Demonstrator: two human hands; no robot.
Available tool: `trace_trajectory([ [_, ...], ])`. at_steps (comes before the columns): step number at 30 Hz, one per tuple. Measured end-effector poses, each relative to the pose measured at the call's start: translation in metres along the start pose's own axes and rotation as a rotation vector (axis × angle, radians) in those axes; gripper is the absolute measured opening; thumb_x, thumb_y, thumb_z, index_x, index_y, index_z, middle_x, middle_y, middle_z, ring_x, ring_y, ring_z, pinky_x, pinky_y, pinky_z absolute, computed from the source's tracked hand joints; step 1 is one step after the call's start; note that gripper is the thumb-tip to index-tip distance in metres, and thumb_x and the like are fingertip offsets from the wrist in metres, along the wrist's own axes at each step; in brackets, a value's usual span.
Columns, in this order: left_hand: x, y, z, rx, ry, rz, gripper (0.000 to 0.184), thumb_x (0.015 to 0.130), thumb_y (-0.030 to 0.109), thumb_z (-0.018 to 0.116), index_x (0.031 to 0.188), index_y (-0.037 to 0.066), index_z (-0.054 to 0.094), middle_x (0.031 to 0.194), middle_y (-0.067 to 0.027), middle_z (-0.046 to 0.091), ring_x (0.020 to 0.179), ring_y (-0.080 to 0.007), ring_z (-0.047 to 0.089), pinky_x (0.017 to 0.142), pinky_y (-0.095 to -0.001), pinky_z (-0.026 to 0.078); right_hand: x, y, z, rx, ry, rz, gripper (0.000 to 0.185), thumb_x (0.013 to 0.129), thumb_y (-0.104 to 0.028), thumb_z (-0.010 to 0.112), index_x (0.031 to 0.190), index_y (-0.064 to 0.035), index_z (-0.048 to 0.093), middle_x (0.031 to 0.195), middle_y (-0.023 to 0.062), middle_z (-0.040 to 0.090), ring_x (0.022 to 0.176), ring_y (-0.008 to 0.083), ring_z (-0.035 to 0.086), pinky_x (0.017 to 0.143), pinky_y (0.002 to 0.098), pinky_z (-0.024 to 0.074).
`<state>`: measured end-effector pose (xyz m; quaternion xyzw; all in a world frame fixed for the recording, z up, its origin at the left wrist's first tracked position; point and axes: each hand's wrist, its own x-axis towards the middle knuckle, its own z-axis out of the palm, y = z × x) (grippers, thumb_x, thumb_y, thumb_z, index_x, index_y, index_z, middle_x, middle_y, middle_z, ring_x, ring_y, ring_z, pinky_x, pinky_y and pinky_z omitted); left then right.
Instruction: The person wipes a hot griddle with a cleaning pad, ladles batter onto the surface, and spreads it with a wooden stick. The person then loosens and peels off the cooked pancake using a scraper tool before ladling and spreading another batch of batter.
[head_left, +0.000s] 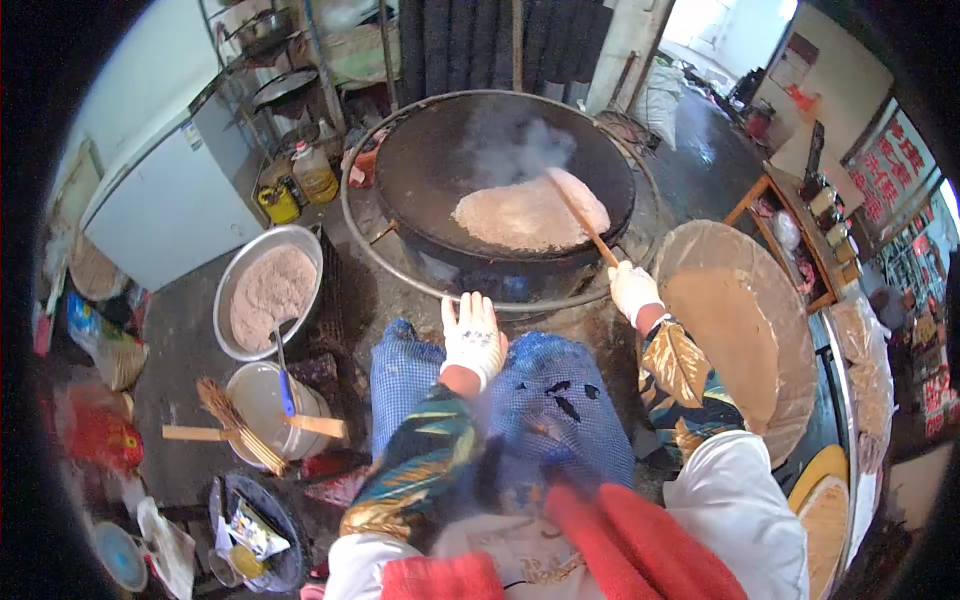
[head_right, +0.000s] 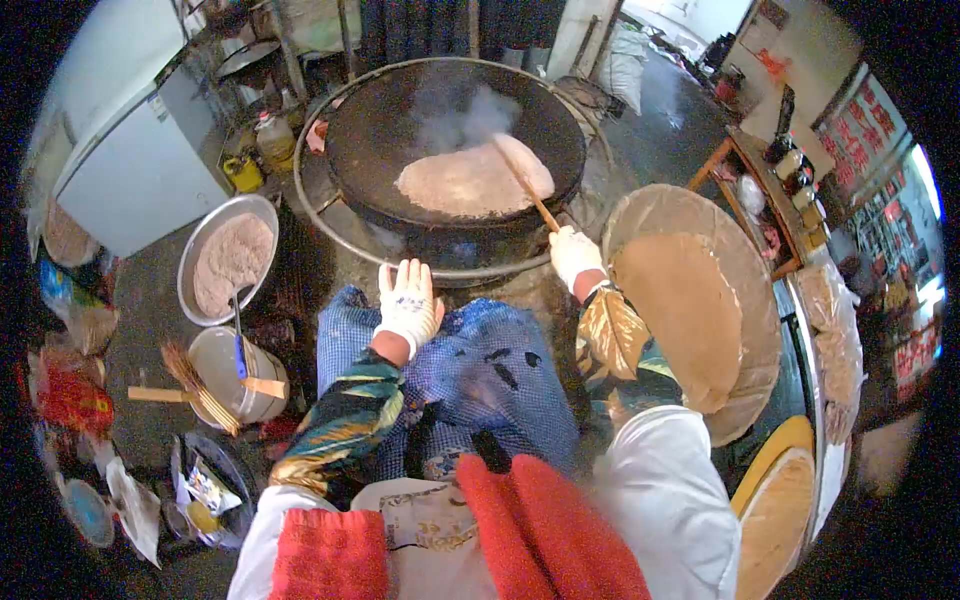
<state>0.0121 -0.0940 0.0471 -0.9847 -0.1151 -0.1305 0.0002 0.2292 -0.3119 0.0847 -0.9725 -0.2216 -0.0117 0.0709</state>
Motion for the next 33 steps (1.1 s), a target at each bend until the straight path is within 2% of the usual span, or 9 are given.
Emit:
trace_trajectory([
  [3,0.000,-0.005,-0.003,0.056,-0.097,-0.015,0.067,0.081,0.033,0.053,0.135,-0.004,0.038,0.142,-0.0200,0.038,0.134,-0.0334,0.031,0.110,-0.0583,0.007,-0.018,-0.021,-0.011,-0.013,-0.119,-0.060,0.036,0.094,-0.035,0.040,0.096,-0.0018,0.054,0.086,0.0252,0.064,0.081,0.0413,0.063,0.075,0.0509,0.0478],
  [6,0.002,-0.013,-0.008,0.134,-0.173,0.002,0.068,0.081,0.032,0.051,0.137,-0.004,0.035,0.144,-0.0198,0.035,0.135,-0.0336,0.030,0.111,-0.0576,0.005,-0.004,0.009,0.010,-0.019,0.031,0.002,0.035,0.094,-0.034,0.041,0.095,-0.0019,0.055,0.084,0.0222,0.065,0.080,0.0391,0.064,0.073,0.0496,0.0494],
  [12,0.002,-0.030,-0.008,0.095,-0.087,0.002,0.063,0.078,0.027,0.057,0.130,-0.005,0.042,0.138,-0.0208,0.041,0.133,-0.0345,0.033,0.111,-0.0573,0.007,-0.013,-0.007,0.008,0.025,-0.041,-0.146,0.036,0.092,-0.036,0.044,0.096,-0.0010,0.052,0.080,0.0240,0.064,0.076,0.0406,0.063,0.072,0.0501,0.0489],
  [17,0.003,-0.044,0.002,0.143,-0.079,-0.028,0.064,0.078,0.030,0.058,0.130,-0.005,0.043,0.139,-0.0198,0.041,0.133,-0.0341,0.033,0.111,-0.0567,0.008,0.006,0.014,0.009,-0.015,0.122,-0.030,0.035,0.095,-0.033,0.041,0.090,-0.0015,0.054,0.083,0.0208,0.065,0.077,0.0367,0.064,0.070,0.0478,0.0501],
  [21,0.015,-0.050,-0.011,0.160,-0.156,-0.085,0.063,0.078,0.033,0.057,0.130,-0.002,0.044,0.139,-0.0178,0.042,0.133,-0.0314,0.033,0.111,-0.0566,0.009,-0.007,-0.015,-0.002,-0.050,-0.058,-0.106,0.033,0.094,-0.032,0.042,0.095,-0.0019,0.055,0.086,0.0211,0.065,0.081,0.0371,0.064,0.074,0.0487,0.0493],
  [23,0.014,-0.055,-0.014,0.175,-0.171,-0.102,0.062,0.079,0.033,0.056,0.130,-0.001,0.045,0.139,-0.0163,0.042,0.133,-0.0311,0.033,0.111,-0.0567,0.010,0.005,0.005,0.014,0.043,0.014,0.071,0.034,0.092,-0.033,0.044,0.098,-0.0014,0.055,0.087,0.0204,0.066,0.079,0.0389,0.064,0.073,0.0474,0.0501],
  [25,0.015,-0.060,-0.015,0.174,-0.180,-0.121,0.060,0.080,0.032,0.055,0.130,0.000,0.046,0.140,-0.0158,0.042,0.133,-0.0303,0.033,0.111,-0.0565,0.010,0.016,0.012,0.013,0.020,0.105,-0.014,0.033,0.092,-0.032,0.044,0.097,-0.0012,0.055,0.084,0.0197,0.066,0.077,0.0404,0.063,0.072,0.0469,0.0505],
  [31,0.018,-0.079,-0.007,0.180,-0.166,-0.156,0.061,0.080,0.032,0.055,0.131,0.000,0.045,0.140,-0.0164,0.042,0.132,-0.0311,0.034,0.111,-0.0565,0.009,-0.002,0.014,0.018,-0.112,-0.040,-0.216,0.035,0.094,-0.035,0.041,0.098,-0.0026,0.052,0.083,0.0218,0.065,0.077,0.0398,0.063,0.070,0.0488,0.0502],
  [33,0.020,-0.081,-0.016,0.163,-0.213,-0.188,0.061,0.083,0.033,0.052,0.133,0.000,0.044,0.142,-0.0157,0.039,0.135,-0.0309,0.030,0.112,-0.0551,0.007,0.013,0.028,0.016,-0.058,0.063,0.013,0.035,0.095,-0.035,0.040,0.096,-0.0027,0.051,0.081,0.0232,0.065,0.076,0.0411,0.063,0.070,0.0495,0.0498],
])
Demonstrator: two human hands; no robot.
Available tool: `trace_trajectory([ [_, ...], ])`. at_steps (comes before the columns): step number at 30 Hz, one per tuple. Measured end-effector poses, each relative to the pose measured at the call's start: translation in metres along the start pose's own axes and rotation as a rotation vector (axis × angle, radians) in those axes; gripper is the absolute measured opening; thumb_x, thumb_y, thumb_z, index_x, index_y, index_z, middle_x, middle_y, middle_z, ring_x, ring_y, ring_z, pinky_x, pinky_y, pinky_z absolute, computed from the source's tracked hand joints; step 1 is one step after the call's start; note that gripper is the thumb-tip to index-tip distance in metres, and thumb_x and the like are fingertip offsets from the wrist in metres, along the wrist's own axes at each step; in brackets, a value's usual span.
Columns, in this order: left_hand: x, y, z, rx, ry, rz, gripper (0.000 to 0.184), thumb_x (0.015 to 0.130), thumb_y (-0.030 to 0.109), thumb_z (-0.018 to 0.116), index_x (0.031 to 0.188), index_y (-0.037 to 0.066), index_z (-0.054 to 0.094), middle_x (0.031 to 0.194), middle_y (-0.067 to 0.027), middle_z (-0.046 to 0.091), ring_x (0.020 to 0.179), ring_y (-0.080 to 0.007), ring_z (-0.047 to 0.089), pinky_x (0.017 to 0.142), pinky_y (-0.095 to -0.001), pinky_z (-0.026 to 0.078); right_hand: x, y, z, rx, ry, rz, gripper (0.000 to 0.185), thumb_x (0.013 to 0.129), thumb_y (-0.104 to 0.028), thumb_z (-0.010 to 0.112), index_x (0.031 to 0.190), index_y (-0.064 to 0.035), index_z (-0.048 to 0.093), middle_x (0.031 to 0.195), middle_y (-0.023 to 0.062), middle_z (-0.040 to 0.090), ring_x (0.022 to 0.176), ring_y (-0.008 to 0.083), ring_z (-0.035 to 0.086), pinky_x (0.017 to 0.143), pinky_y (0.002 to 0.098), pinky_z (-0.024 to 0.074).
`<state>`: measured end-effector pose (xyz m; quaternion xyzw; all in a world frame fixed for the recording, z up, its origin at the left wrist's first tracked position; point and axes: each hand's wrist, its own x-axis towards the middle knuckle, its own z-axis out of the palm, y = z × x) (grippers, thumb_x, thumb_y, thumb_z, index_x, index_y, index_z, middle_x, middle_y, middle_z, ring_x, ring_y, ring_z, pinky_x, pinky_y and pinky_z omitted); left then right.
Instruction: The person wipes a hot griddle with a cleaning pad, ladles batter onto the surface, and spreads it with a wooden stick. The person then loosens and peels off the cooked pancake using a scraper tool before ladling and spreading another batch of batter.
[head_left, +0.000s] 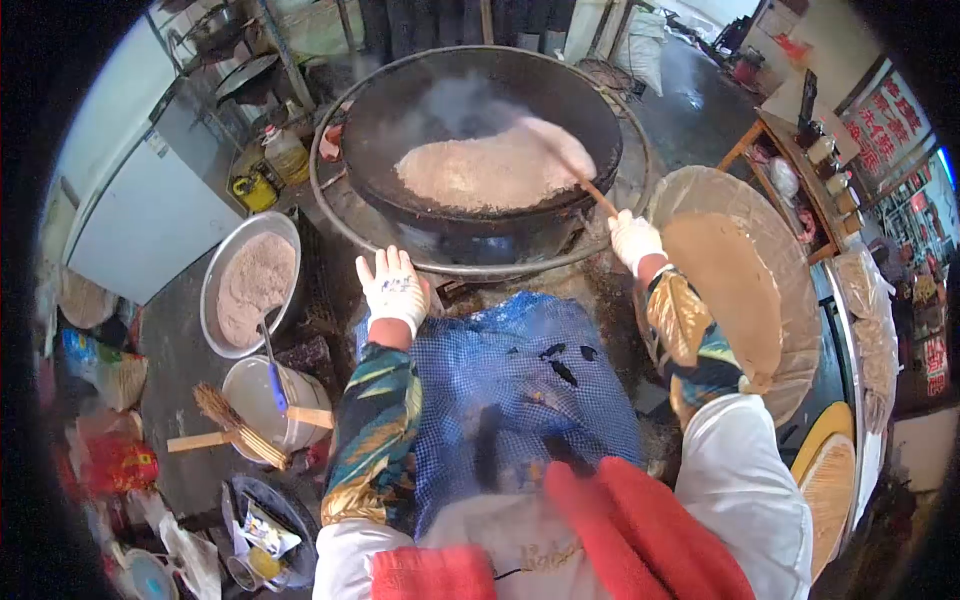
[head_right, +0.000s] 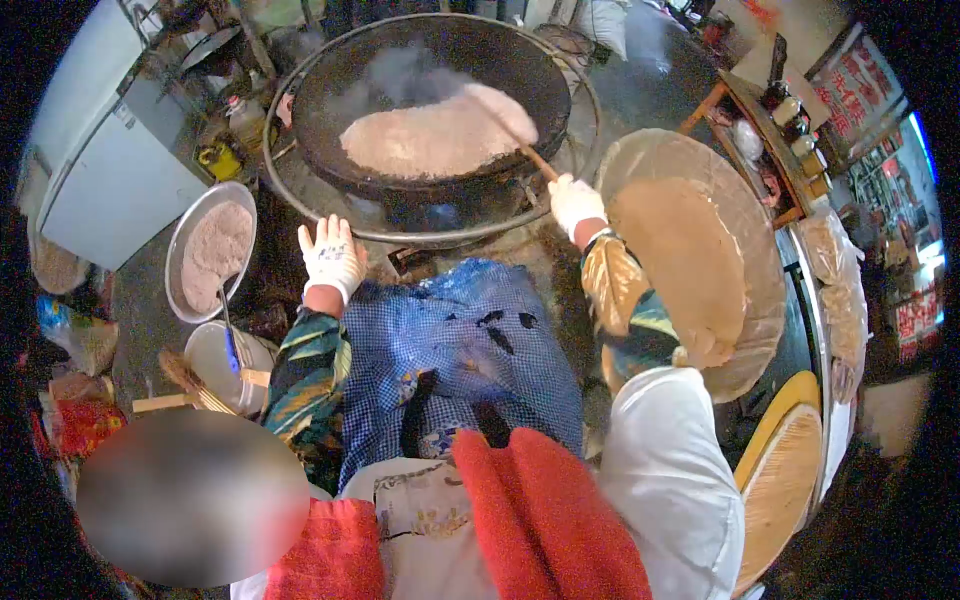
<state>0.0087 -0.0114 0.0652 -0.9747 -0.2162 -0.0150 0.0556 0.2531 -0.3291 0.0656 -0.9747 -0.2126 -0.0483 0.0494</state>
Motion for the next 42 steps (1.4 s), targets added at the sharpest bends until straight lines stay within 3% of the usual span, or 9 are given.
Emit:
trace_trajectory([
  [6,0.011,-0.021,0.012,0.012,-0.011,-0.052,0.059,0.084,0.031,0.050,0.136,0.004,0.041,0.146,-0.0116,0.035,0.136,-0.0282,0.029,0.111,-0.0575,0.007,-0.014,-0.012,0.001,-0.072,-0.133,-0.177,0.036,0.095,-0.037,0.039,0.097,-0.0037,0.053,0.083,0.0232,0.065,0.081,0.0400,0.063,0.072,0.0492,0.0490],
  [8,0.014,-0.025,0.001,0.014,-0.047,-0.071,0.054,0.086,0.026,0.047,0.136,0.004,0.041,0.146,-0.0102,0.035,0.136,-0.0278,0.030,0.111,-0.0570,0.008,0.007,0.006,0.009,-0.035,0.023,0.018,0.037,0.095,-0.038,0.039,0.096,-0.0039,0.053,0.082,0.0247,0.064,0.082,0.0413,0.062,0.074,0.0500,0.0482],
  [11,0.022,-0.033,0.002,0.082,-0.038,-0.116,0.052,0.085,0.026,0.049,0.132,0.005,0.045,0.143,-0.0100,0.039,0.132,-0.0270,0.034,0.110,-0.0580,0.010,0.007,-0.016,0.002,0.009,-0.023,-0.030,0.038,0.095,-0.040,0.039,0.096,-0.0048,0.053,0.085,0.0257,0.064,0.082,0.0431,0.061,0.075,0.0516,0.0474],
  [14,-0.002,0.011,-0.052,-0.230,-0.087,0.030,0.050,0.081,0.032,0.053,0.121,0.003,0.051,0.132,-0.0145,0.047,0.125,-0.0285,0.039,0.109,-0.0575,0.013,-0.025,-0.043,-0.020,-0.001,-0.169,-0.154,0.037,0.094,-0.038,0.040,0.097,-0.0035,0.053,0.086,0.0275,0.063,0.085,0.0451,0.060,0.077,0.0530,0.0461],
  [16,-0.016,0.049,-0.033,-0.276,0.103,0.121,0.051,0.079,0.033,0.055,0.121,0.003,0.051,0.127,-0.0132,0.050,0.125,-0.0282,0.040,0.106,-0.0585,0.017,-0.021,-0.026,-0.007,0.054,-0.122,-0.009,0.037,0.094,-0.037,0.039,0.099,-0.0032,0.054,0.088,0.0272,0.063,0.086,0.0451,0.060,0.078,0.0525,0.0462],
  [25,-0.025,0.056,0.009,-0.053,0.166,0.155,0.065,0.079,0.031,0.055,0.133,-0.003,0.040,0.139,-0.0181,0.041,0.132,-0.0319,0.034,0.111,-0.0567,0.010,-0.003,-0.006,0.025,-0.182,-0.188,-0.139,0.043,0.094,-0.042,0.037,0.097,-0.0044,0.057,0.090,0.0247,0.064,0.086,0.0433,0.061,0.077,0.0510,0.0478],
  [28,-0.021,0.047,0.006,-0.062,0.154,0.158,0.062,0.081,0.031,0.054,0.132,-0.001,0.043,0.139,-0.0166,0.042,0.133,-0.0305,0.034,0.111,-0.0566,0.011,0.003,0.007,0.006,-0.088,0.087,-0.005,0.038,0.095,-0.039,0.040,0.090,-0.0050,0.056,0.081,0.0225,0.064,0.078,0.0414,0.062,0.073,0.0516,0.0491],
  [36,-0.009,0.031,0.021,-0.022,0.180,0.126,0.060,0.078,0.030,0.059,0.127,-0.001,0.046,0.136,-0.0180,0.044,0.130,-0.0328,0.036,0.109,-0.0585,0.012,0.013,0.009,0.003,-0.023,-0.051,0.127,0.045,0.095,-0.043,0.034,0.097,-0.0053,0.059,0.096,0.0209,0.065,0.090,0.0402,0.062,0.079,0.0497,0.0479],
  [42,-0.002,0.013,0.017,-0.049,0.149,0.120,0.062,0.078,0.033,0.061,0.127,0.000,0.045,0.136,-0.0184,0.044,0.129,-0.0345,0.036,0.109,-0.0581,0.011,-0.023,-0.032,-0.012,0.021,-0.208,-0.073,0.036,0.094,-0.037,0.041,0.098,-0.0049,0.057,0.093,0.0237,0.064,0.089,0.0397,0.062,0.080,0.0498,0.0472],
])
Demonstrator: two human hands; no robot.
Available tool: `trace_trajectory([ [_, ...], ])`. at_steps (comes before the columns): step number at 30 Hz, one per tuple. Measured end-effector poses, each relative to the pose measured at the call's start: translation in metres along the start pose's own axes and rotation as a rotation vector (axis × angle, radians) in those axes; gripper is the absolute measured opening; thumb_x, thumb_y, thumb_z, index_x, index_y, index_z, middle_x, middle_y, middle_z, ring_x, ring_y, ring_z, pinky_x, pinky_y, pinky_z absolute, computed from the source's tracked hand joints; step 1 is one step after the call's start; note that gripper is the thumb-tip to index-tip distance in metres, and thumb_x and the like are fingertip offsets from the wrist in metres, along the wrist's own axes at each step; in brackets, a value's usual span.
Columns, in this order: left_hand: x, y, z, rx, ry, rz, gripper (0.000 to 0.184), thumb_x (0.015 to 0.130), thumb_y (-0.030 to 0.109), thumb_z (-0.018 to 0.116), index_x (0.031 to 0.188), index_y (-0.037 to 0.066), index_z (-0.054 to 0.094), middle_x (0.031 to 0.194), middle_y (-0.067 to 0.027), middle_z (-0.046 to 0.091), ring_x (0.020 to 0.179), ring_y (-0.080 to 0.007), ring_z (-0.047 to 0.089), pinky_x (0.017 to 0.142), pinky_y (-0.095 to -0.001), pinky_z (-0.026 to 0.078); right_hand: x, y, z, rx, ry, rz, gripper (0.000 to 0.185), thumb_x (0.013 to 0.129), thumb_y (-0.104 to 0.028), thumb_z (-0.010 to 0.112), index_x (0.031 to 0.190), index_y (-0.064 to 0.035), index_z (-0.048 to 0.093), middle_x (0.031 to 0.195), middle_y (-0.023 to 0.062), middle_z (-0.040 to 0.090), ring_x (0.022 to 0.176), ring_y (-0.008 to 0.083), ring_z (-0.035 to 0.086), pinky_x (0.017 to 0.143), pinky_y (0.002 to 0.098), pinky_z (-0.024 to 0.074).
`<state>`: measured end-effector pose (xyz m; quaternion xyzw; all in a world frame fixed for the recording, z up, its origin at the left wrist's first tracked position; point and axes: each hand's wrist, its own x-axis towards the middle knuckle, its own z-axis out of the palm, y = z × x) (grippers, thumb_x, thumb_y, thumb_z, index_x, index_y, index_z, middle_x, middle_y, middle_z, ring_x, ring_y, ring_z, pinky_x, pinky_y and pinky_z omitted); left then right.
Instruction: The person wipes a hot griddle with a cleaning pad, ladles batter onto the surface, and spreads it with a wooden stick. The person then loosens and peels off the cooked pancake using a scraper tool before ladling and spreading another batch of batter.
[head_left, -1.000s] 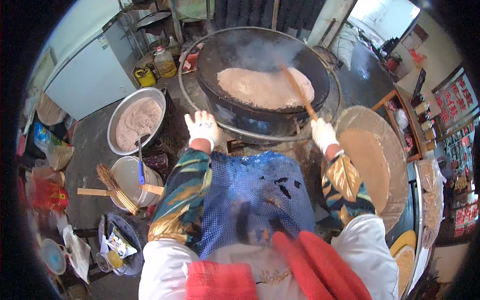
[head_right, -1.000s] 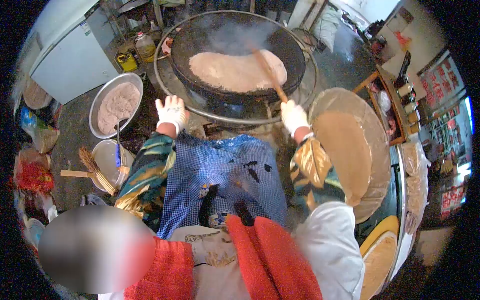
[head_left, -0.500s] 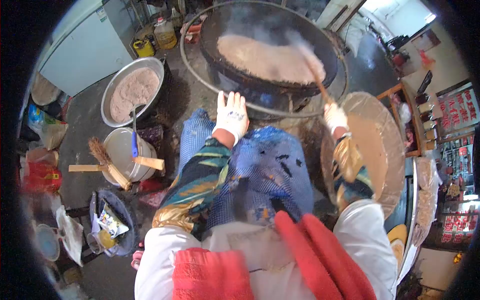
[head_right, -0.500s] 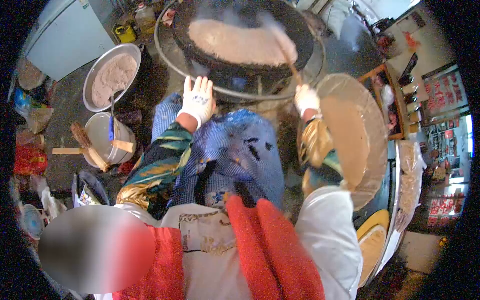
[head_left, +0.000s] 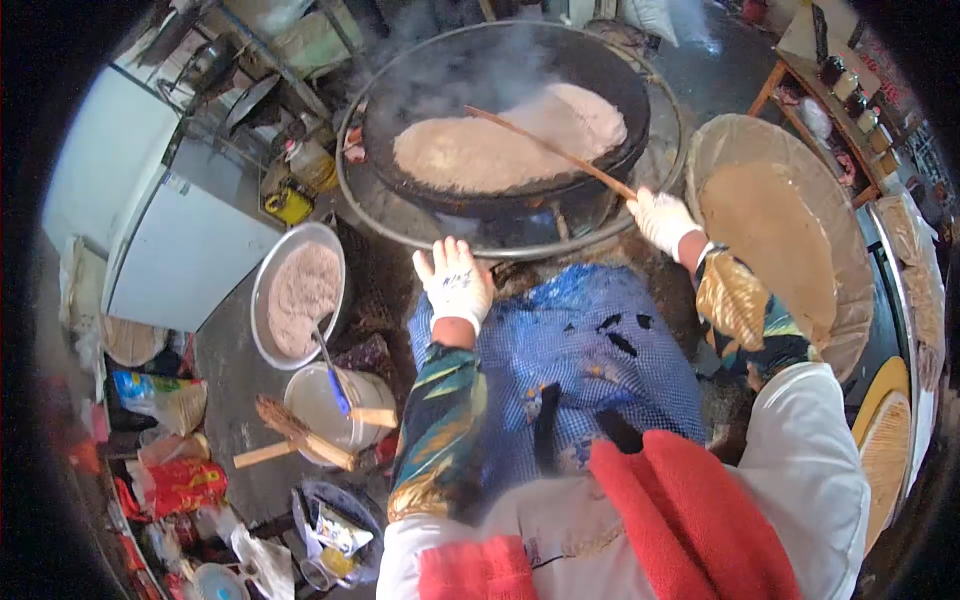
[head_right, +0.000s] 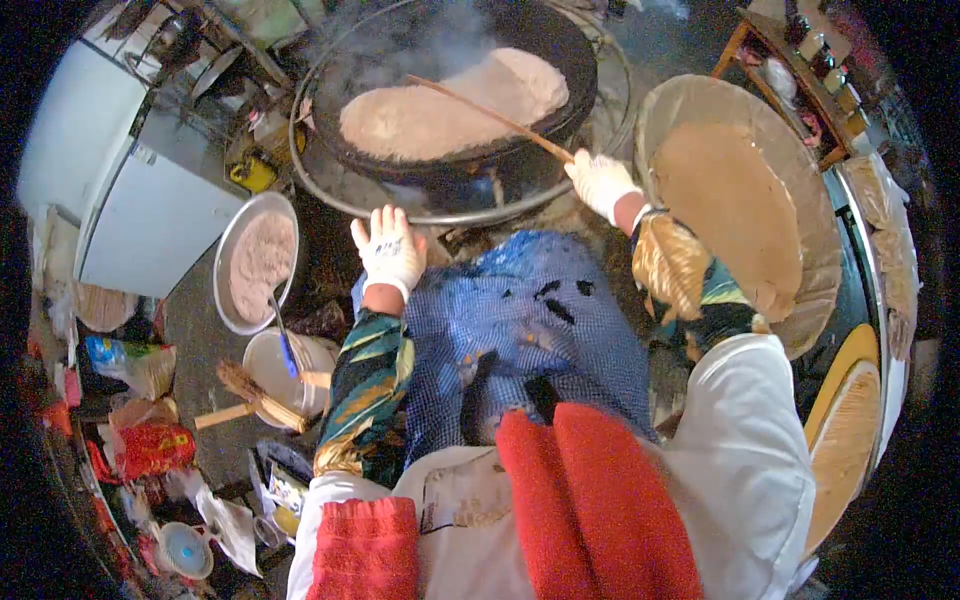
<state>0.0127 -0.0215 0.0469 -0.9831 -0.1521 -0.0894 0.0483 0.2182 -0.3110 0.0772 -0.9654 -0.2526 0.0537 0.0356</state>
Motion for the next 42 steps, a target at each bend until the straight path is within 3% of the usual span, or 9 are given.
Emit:
trace_trajectory([
  [4,0.003,-0.014,0.006,0.057,-0.026,-0.022,0.061,0.078,0.034,0.060,0.128,0.001,0.046,0.137,-0.0174,0.044,0.131,-0.0330,0.036,0.110,-0.0577,0.011,0.031,0.041,0.007,0.032,0.166,0.180,0.034,0.094,-0.035,0.041,0.096,-0.0050,0.058,0.094,0.0210,0.065,0.088,0.0383,0.063,0.079,0.0484,0.0481],
  [17,0.028,-0.053,-0.002,0.034,-0.249,-0.241,0.057,0.081,0.031,0.052,0.133,0.008,0.046,0.147,-0.0087,0.035,0.135,-0.0266,0.031,0.111,-0.0569,0.004,0.010,0.000,-0.018,0.127,0.075,-0.012,0.037,0.092,-0.032,0.043,0.100,0.0007,0.059,0.089,0.0212,0.066,0.084,0.0369,0.064,0.076,0.0463,0.0500],
  [25,0.022,-0.042,-0.034,0.027,-0.157,-0.178,0.058,0.079,0.030,0.056,0.130,0.004,0.047,0.140,-0.0140,0.041,0.131,-0.0291,0.034,0.107,-0.0589,0.016,0.009,0.015,-0.015,0.045,0.168,0.025,0.034,0.095,-0.034,0.041,0.095,-0.0020,0.054,0.085,0.0212,0.066,0.081,0.0385,0.064,0.074,0.0478,0.0494],
  [26,0.014,-0.027,-0.016,-0.042,0.242,-0.001,0.046,0.071,0.024,0.061,0.112,0.006,0.052,0.120,-0.0119,0.052,0.113,-0.0289,0.046,0.096,-0.0533,0.027,0.004,0.006,-0.020,0.036,0.160,0.002,0.034,0.095,-0.034,0.041,0.094,-0.0023,0.053,0.084,0.0210,0.066,0.081,0.0383,0.064,0.074,0.0480,0.0493],
  [27,0.009,0.004,-0.052,-0.161,0.057,0.015,0.044,0.072,0.025,0.061,0.110,0.005,0.052,0.118,-0.0120,0.053,0.111,-0.0292,0.047,0.095,-0.0517,0.028,0.003,0.002,-0.019,-0.043,0.107,-0.040,0.034,0.095,-0.035,0.041,0.092,-0.0025,0.052,0.082,0.0209,0.066,0.079,0.0378,0.064,0.073,0.0483,0.0492],
  [34,-0.019,0.057,0.002,-0.074,0.087,0.031,0.068,0.078,0.030,0.055,0.133,-0.006,0.038,0.140,-0.0223,0.039,0.133,-0.0346,0.033,0.110,-0.0600,0.007,0.021,0.005,0.001,0.003,0.280,-0.065,0.032,0.095,-0.033,0.041,0.093,-0.0038,0.052,0.078,0.0208,0.064,0.075,0.0389,0.063,0.071,0.0494,0.0486],
  [36,-0.015,0.047,-0.006,-0.075,0.053,0.004,0.067,0.078,0.030,0.056,0.133,-0.005,0.039,0.139,-0.0209,0.041,0.133,-0.0343,0.034,0.110,-0.0597,0.007,0.005,0.004,0.009,-0.043,0.148,-0.230,0.033,0.095,-0.036,0.041,0.096,-0.0036,0.048,0.074,0.0221,0.063,0.069,0.0420,0.062,0.066,0.0525,0.0483],
  [39,-0.017,0.038,-0.009,-0.022,0.042,0.022,0.064,0.078,0.029,0.055,0.131,-0.004,0.042,0.139,-0.0193,0.042,0.132,-0.0331,0.036,0.110,-0.0598,0.008,0.013,0.030,0.011,0.013,0.132,0.110,0.035,0.095,-0.038,0.040,0.098,-0.0047,0.049,0.077,0.0226,0.064,0.074,0.0413,0.063,0.069,0.0521,0.0485],
  [42,-0.015,0.031,-0.014,-0.041,0.035,-0.003,0.060,0.079,0.026,0.055,0.129,-0.004,0.044,0.137,-0.0196,0.044,0.131,-0.0336,0.037,0.110,-0.0600,0.009,0.025,0.024,-0.002,-0.066,0.154,0.040,0.035,0.096,-0.037,0.038,0.099,-0.0048,0.050,0.084,0.0239,0.064,0.081,0.0410,0.062,0.075,0.0505,0.0478],
])
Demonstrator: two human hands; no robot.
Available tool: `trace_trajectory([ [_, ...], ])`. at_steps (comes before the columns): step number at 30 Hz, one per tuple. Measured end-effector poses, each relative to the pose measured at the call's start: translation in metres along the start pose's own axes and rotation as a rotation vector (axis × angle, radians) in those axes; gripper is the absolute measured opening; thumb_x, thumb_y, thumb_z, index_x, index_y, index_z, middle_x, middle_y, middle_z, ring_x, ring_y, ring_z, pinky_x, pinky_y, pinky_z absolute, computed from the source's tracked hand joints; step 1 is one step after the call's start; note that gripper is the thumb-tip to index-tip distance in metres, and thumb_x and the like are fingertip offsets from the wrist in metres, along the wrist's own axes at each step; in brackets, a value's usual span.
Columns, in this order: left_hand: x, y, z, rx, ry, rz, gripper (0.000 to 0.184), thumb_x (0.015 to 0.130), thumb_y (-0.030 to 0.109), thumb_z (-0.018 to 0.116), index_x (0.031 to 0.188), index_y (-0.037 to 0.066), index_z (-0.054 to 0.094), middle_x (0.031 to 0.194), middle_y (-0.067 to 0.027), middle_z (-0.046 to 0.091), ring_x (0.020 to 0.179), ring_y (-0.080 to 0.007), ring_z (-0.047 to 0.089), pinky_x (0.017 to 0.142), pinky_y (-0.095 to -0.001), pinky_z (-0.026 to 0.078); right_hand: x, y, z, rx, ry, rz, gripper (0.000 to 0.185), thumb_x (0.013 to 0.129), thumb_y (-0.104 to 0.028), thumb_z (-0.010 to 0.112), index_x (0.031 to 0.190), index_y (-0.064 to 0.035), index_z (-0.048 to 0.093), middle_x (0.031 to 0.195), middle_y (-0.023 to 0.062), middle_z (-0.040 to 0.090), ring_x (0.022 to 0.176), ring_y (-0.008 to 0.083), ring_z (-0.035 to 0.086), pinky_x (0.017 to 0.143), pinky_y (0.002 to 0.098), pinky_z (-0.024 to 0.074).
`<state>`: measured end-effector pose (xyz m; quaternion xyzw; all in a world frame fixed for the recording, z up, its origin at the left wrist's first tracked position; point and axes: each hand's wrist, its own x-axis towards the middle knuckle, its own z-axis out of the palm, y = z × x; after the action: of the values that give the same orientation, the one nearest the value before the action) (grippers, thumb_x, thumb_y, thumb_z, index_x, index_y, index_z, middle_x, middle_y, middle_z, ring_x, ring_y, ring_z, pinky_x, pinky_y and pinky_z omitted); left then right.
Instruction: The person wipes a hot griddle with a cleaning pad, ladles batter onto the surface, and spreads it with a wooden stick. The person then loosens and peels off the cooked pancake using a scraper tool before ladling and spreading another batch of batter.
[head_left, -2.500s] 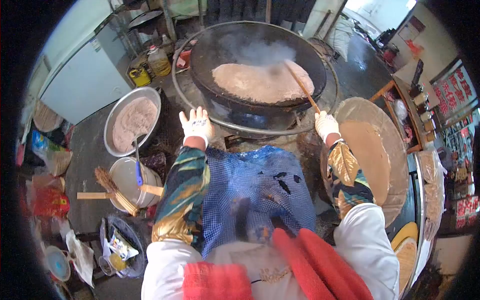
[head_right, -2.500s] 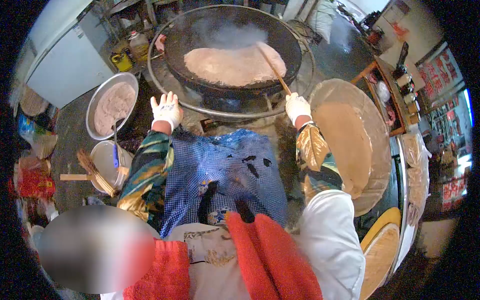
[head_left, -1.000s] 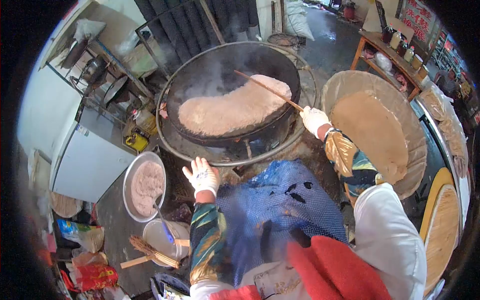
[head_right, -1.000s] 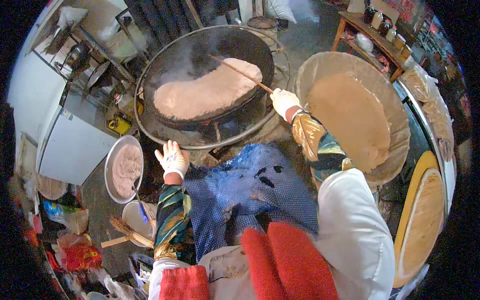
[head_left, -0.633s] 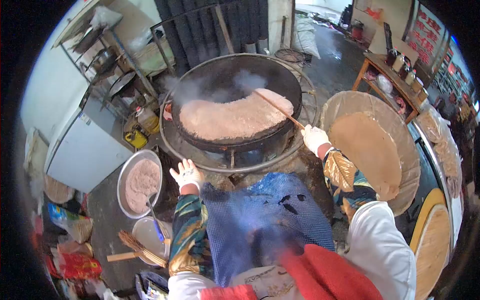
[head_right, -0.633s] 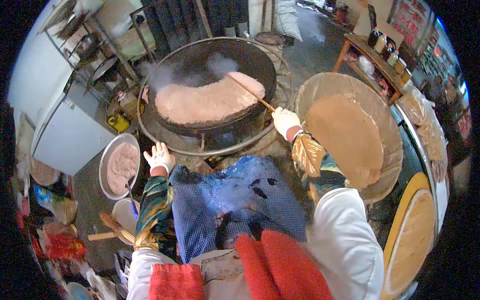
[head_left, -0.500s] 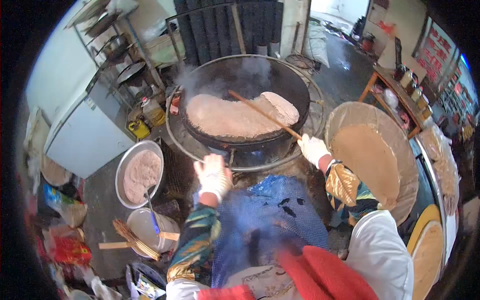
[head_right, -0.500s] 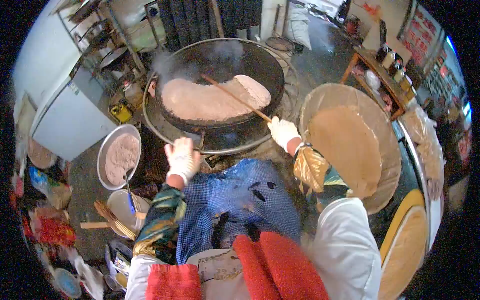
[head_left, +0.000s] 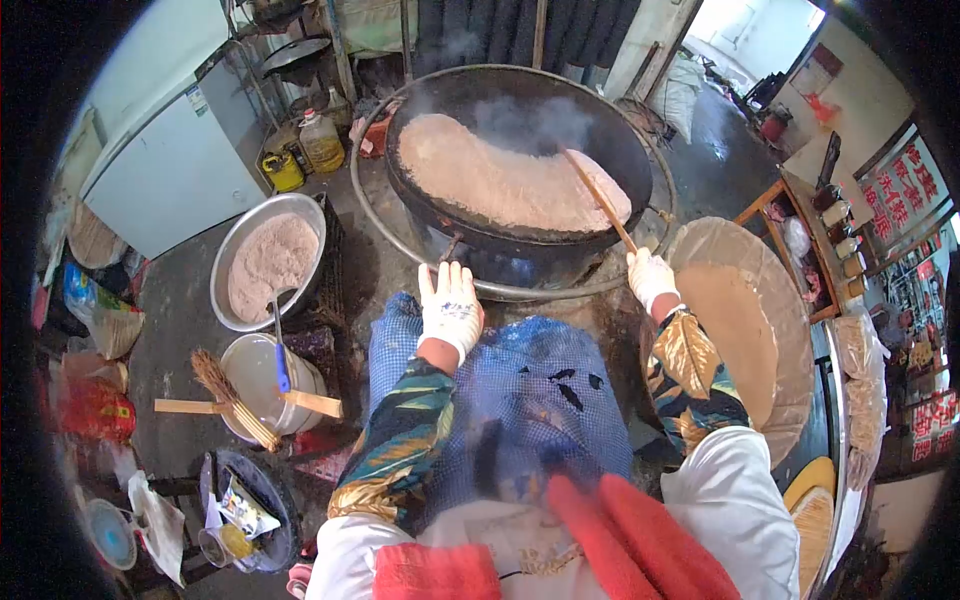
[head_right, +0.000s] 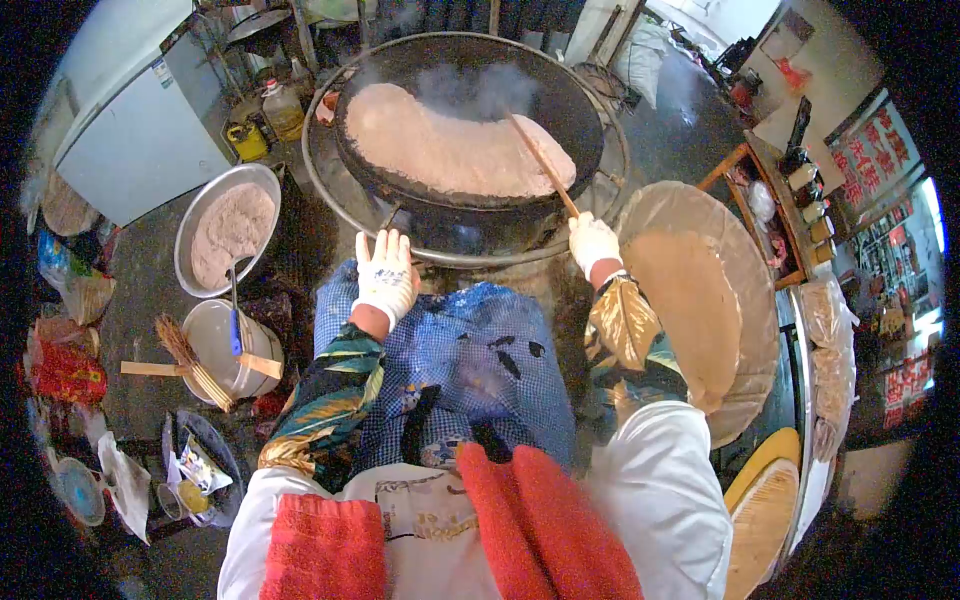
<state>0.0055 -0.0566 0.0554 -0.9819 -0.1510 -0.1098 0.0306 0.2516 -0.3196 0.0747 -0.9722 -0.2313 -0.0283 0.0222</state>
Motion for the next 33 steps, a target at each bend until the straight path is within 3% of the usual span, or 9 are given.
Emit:
trace_trajectory([
  [6,0.007,-0.017,0.011,0.002,0.000,-0.088,0.061,0.078,0.027,0.058,0.129,-0.003,0.045,0.138,-0.0188,0.043,0.132,-0.0338,0.034,0.111,-0.0590,0.007,0.000,0.009,0.016,-0.064,0.037,0.053,0.035,0.096,-0.038,0.038,0.095,-0.0047,0.050,0.084,0.0227,0.064,0.081,0.0395,0.062,0.076,0.0501,0.0474],
  [12,0.015,-0.039,0.020,0.040,-0.042,-0.162,0.060,0.078,0.025,0.056,0.131,0.002,0.043,0.139,-0.0152,0.042,0.134,-0.0304,0.034,0.110,-0.0599,0.005,-0.030,-0.033,-0.010,0.062,-0.009,-0.215,0.033,0.096,-0.035,0.038,0.093,-0.0041,0.049,0.076,0.0257,0.062,0.072,0.0455,0.060,0.066,0.0534,0.0477],
  [16,0.015,-0.053,0.031,0.101,0.030,-0.167,0.059,0.080,0.021,0.054,0.134,0.002,0.041,0.143,-0.0149,0.038,0.133,-0.0300,0.034,0.109,-0.0604,0.009,-0.009,0.010,0.018,-0.042,0.088,0.013,0.033,0.096,-0.037,0.039,0.092,-0.0054,0.049,0.076,0.0242,0.063,0.074,0.0430,0.061,0.068,0.0516,0.0484],
  [20,0.020,-0.048,-0.007,0.054,-0.098,-0.265,0.064,0.080,0.025,0.058,0.135,-0.001,0.039,0.144,-0.0157,0.036,0.137,-0.0293,0.028,0.111,-0.0597,0.006,-0.001,-0.002,0.005,-0.041,0.174,-0.184,0.034,0.096,-0.037,0.040,0.099,-0.0046,0.050,0.077,0.0240,0.063,0.073,0.0434,0.060,0.068,0.0524,0.0477],
  [22,0.017,-0.024,-0.053,-0.202,-0.212,-0.164,0.060,0.079,0.022,0.057,0.132,-0.002,0.042,0.141,-0.0170,0.039,0.136,-0.0304,0.029,0.111,-0.0592,0.008,-0.004,-0.005,0.009,-0.122,0.046,-0.195,0.035,0.095,-0.038,0.040,0.098,-0.0042,0.049,0.077,0.0245,0.063,0.072,0.0413,0.062,0.070,0.0504,0.0480],
  [25,0.000,0.017,-0.017,-0.171,-0.076,0.009,0.056,0.080,0.019,0.050,0.131,-0.003,0.043,0.138,-0.0188,0.042,0.134,-0.0323,0.033,0.111,-0.0584,0.011,0.016,0.010,0.026,-0.069,0.096,-0.041,0.036,0.095,-0.037,0.039,0.098,-0.0033,0.051,0.083,0.0233,0.064,0.078,0.0394,0.062,0.073,0.0489,0.0484],
  [28,-0.008,0.014,0.022,0.021,0.144,0.011,0.064,0.076,0.027,0.058,0.130,-0.003,0.042,0.137,-0.0181,0.043,0.131,-0.0324,0.036,0.110,-0.0593,0.012,0.017,-0.013,0.006,-0.005,0.083,-0.060,0.036,0.095,-0.037,0.040,0.097,-0.0037,0.053,0.086,0.0232,0.064,0.085,0.0418,0.060,0.076,0.0497,0.0471],
  [32,-0.004,-0.002,0.014,-0.017,0.107,-0.001,0.063,0.076,0.026,0.057,0.129,-0.004,0.043,0.137,-0.0191,0.043,0.131,-0.0333,0.036,0.110,-0.0590,0.011,-0.023,-0.026,-0.001,-0.030,-0.117,-0.196,0.035,0.095,-0.038,0.041,0.098,-0.0045,0.052,0.081,0.0265,0.062,0.079,0.0451,0.060,0.075,0.0542,0.0450],
  [33,-0.005,-0.004,0.013,-0.017,0.075,-0.008,0.059,0.079,0.024,0.053,0.131,-0.004,0.043,0.138,-0.0194,0.042,0.131,-0.0329,0.036,0.111,-0.0584,0.010,-0.019,-0.011,0.011,0.009,-0.054,-0.064,0.036,0.095,-0.038,0.040,0.097,-0.0045,0.051,0.078,0.0247,0.063,0.078,0.0450,0.060,0.076,0.0547,0.0446],
])
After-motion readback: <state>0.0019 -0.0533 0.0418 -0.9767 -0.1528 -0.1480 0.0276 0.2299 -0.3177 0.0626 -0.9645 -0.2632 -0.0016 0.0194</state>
